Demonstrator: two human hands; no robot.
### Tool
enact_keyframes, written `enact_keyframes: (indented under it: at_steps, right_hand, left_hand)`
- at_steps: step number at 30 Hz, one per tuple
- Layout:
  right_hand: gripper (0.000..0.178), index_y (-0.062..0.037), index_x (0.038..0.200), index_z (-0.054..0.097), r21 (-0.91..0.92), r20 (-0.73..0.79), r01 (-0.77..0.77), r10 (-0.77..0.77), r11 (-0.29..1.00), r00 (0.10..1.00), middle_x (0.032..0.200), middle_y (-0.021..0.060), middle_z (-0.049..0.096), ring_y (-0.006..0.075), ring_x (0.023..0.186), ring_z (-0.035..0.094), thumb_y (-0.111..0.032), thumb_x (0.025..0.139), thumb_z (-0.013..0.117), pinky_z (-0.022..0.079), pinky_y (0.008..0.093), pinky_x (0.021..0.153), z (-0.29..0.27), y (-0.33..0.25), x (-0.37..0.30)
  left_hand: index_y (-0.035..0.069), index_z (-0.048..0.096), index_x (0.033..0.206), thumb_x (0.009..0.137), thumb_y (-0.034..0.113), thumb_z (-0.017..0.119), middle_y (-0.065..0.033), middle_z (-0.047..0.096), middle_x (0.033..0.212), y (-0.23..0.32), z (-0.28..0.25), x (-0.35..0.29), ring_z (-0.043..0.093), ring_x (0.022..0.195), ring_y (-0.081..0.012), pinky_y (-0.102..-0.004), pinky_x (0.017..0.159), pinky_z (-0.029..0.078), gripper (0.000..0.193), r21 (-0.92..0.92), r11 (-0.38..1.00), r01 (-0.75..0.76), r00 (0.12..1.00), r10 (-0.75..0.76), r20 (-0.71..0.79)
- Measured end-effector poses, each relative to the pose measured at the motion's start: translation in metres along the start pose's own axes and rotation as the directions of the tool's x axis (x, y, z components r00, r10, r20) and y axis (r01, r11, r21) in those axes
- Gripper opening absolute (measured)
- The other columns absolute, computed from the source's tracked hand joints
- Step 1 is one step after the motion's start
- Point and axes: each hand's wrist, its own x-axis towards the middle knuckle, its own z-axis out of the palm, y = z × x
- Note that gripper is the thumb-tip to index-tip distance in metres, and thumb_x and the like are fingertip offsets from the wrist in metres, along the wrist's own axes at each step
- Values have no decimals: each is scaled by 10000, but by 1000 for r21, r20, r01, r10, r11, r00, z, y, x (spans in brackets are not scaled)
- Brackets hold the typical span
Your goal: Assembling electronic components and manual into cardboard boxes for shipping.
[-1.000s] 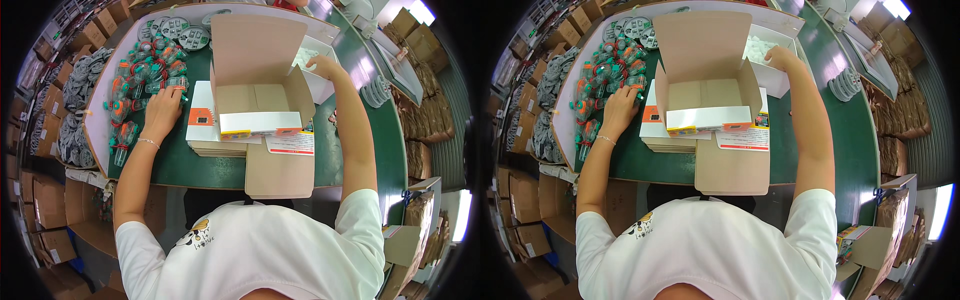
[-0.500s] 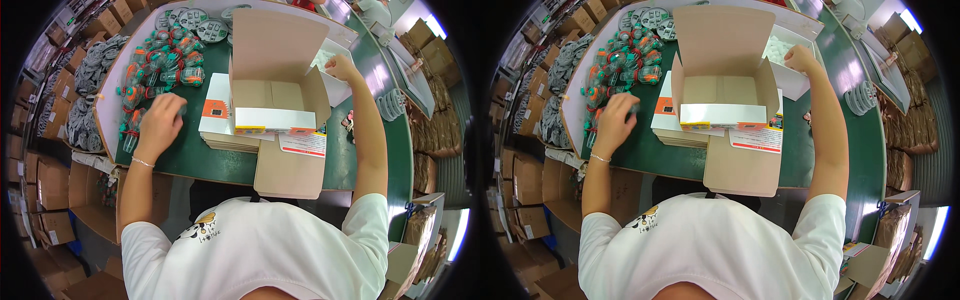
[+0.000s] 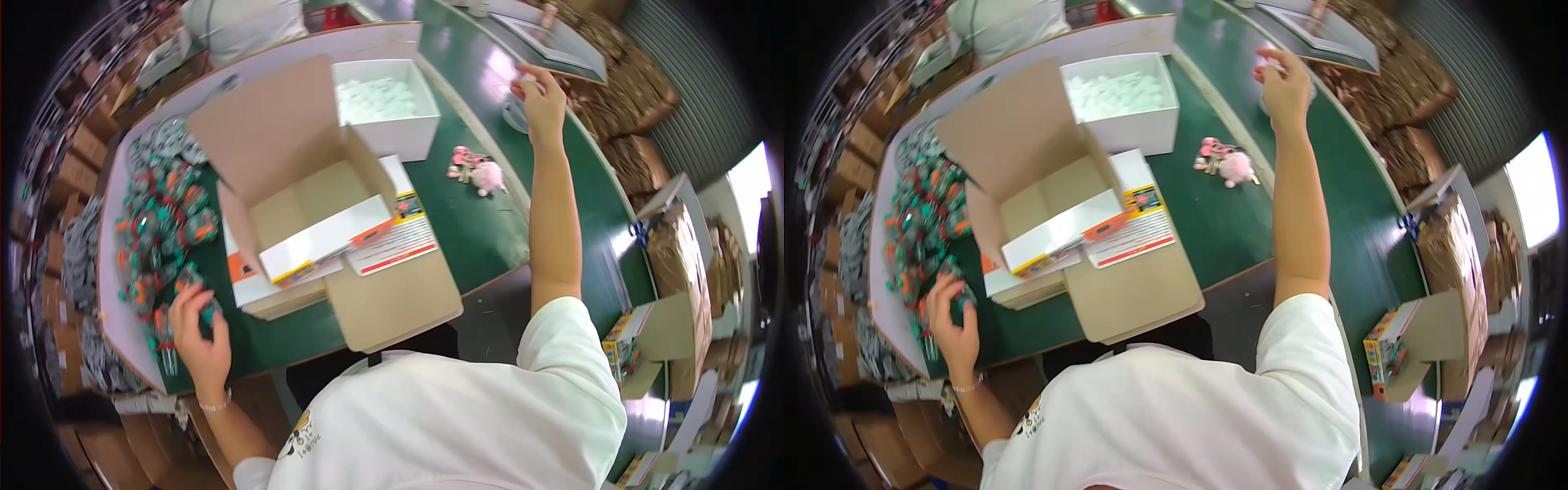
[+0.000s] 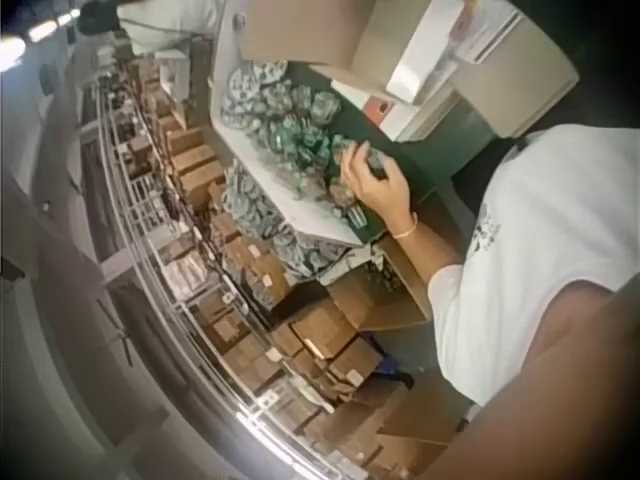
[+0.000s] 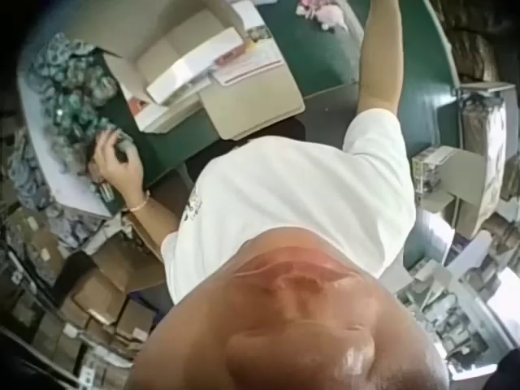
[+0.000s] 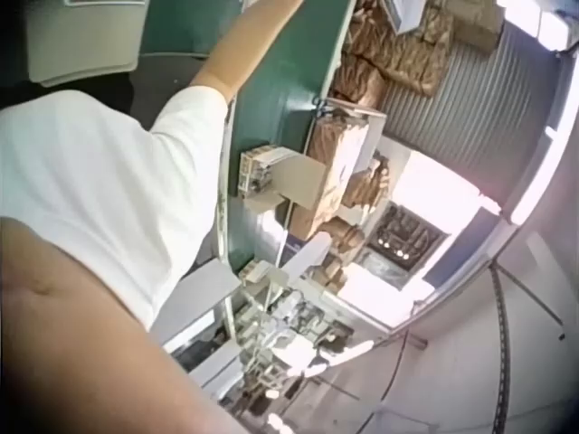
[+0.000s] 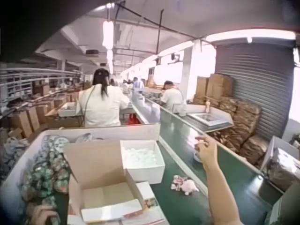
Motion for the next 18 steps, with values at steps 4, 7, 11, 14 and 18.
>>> enact_keyframes:
  at_steps: [4, 7, 11, 14, 18]
  right_hand:
    - [261, 39, 1140, 646, 514, -319, -299, 503, 804, 803, 1008, 138, 656, 174, 896, 641, -26, 904, 555, 511, 280, 751, -102, 54, 14]
    - [272, 51, 1151, 638, 568, -359, -368, 624, 736, 695, 1051, 149, 650, 190, 951, 638, 13, 905, 530, 520, 290, 805, -119, 64, 3]
    - [279, 51, 1170, 629, 535, -172, -331, 483, 777, 858, 1090, 169, 654, 238, 1030, 644, 49, 913, 522, 532, 319, 890, -109, 50, -4]
    - [273, 33, 1190, 625, 366, 160, -44, -16, 929, 987, 1132, 143, 672, 214, 1081, 645, 16, 921, 579, 533, 324, 907, -33, -45, -40]
    - [200, -25, 1134, 659, 126, 438, 562, -554, 817, 708, 1180, 96, 688, 222, 1073, 668, -41, 959, 562, 523, 319, 946, 78, -101, -71]
  left_hand:
    - [-7, 627, 998, 817, -54, 578, -165, 638, 1164, 2, 14, -14, 578, 1138, -347, -426, 1008, 418, 194, -45, 999, 0, 993, -5, -119]
    - [-12, 630, 986, 830, -61, 577, -163, 644, 1150, 7, 18, -30, 585, 1133, -341, -421, 1005, 422, 171, -44, 998, 38, 987, -44, -155]
    - [-17, 637, 973, 844, -66, 585, -161, 652, 1128, 17, 26, -25, 594, 1117, -337, -421, 1000, 430, 147, -66, 997, 32, 982, -44, -182]
    - [-21, 641, 968, 848, -69, 589, -160, 657, 1114, 33, 34, -5, 599, 1106, -336, -424, 995, 435, 140, -95, 995, -19, 970, -5, -243]
    - [-27, 643, 964, 850, -73, 592, -159, 661, 1098, 56, 50, 9, 600, 1098, -337, -428, 988, 442, 134, -176, 977, -117, 924, 42, -381]
